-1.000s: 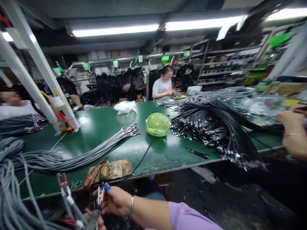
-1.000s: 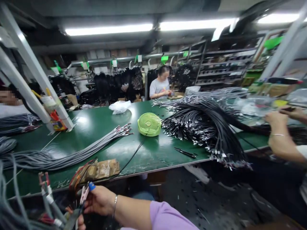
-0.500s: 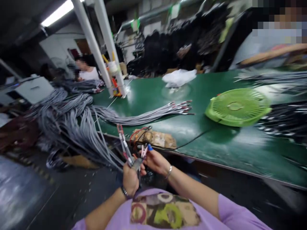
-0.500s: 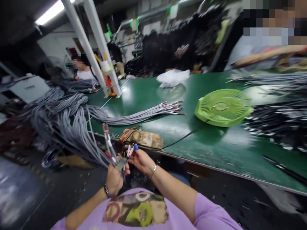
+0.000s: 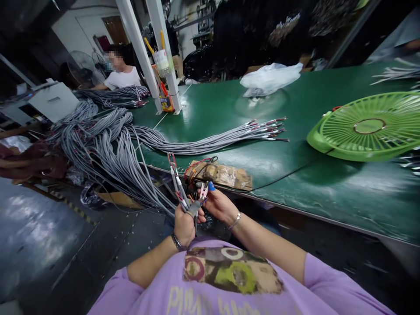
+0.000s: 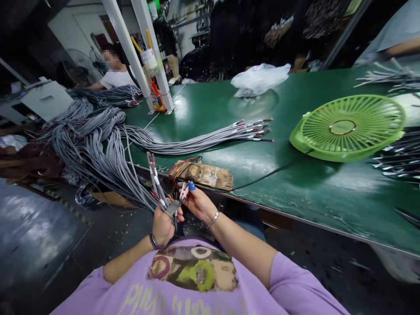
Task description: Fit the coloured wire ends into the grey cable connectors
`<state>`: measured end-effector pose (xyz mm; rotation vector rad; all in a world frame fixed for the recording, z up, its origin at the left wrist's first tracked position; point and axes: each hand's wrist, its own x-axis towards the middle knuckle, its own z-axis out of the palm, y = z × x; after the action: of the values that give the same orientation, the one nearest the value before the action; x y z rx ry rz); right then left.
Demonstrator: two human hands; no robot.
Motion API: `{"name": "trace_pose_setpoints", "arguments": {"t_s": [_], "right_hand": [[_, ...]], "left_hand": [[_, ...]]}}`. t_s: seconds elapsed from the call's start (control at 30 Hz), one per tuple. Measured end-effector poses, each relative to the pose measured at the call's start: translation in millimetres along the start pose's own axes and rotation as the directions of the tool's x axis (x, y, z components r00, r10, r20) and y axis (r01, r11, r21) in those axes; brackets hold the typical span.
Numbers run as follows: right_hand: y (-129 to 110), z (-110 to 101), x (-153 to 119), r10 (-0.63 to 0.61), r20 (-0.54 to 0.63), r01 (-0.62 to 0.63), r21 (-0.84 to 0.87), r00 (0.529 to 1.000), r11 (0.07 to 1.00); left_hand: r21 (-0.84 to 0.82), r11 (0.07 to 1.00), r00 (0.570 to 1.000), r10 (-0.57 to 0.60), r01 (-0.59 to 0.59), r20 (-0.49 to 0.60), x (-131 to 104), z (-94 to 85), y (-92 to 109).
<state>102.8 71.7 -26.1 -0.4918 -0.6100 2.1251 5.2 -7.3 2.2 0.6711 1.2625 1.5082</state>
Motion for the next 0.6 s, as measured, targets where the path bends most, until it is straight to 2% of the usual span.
{"name": "trace_pose_setpoints", "arguments": {"t_s": [0.13, 0.47, 0.6], "right_hand": [[0.8, 2.0, 1.4, -0.009, -0.101, 0.016, 0.069, 0.995, 0.998], [3.2, 2.0, -1.3, 0.017, -0.144, -0.012, 0.034, 0.989, 0.999], [0.8, 3.9, -7.5, 0.013, -0.102, -0.013, 0.002, 0.995, 1.000]], "left_hand": [[0.024, 1.000, 1.000, -0.012, 0.012, -0.006, -1.1, -2.2, -2.2], [0.045, 0.998, 0.999, -0.035, 0.033, 0.025, -3.4, -4.3, -4.7], [0.057, 0.998, 0.999, -0.035, 0.033, 0.026, -4.0, -5.1, -3.6]]}}
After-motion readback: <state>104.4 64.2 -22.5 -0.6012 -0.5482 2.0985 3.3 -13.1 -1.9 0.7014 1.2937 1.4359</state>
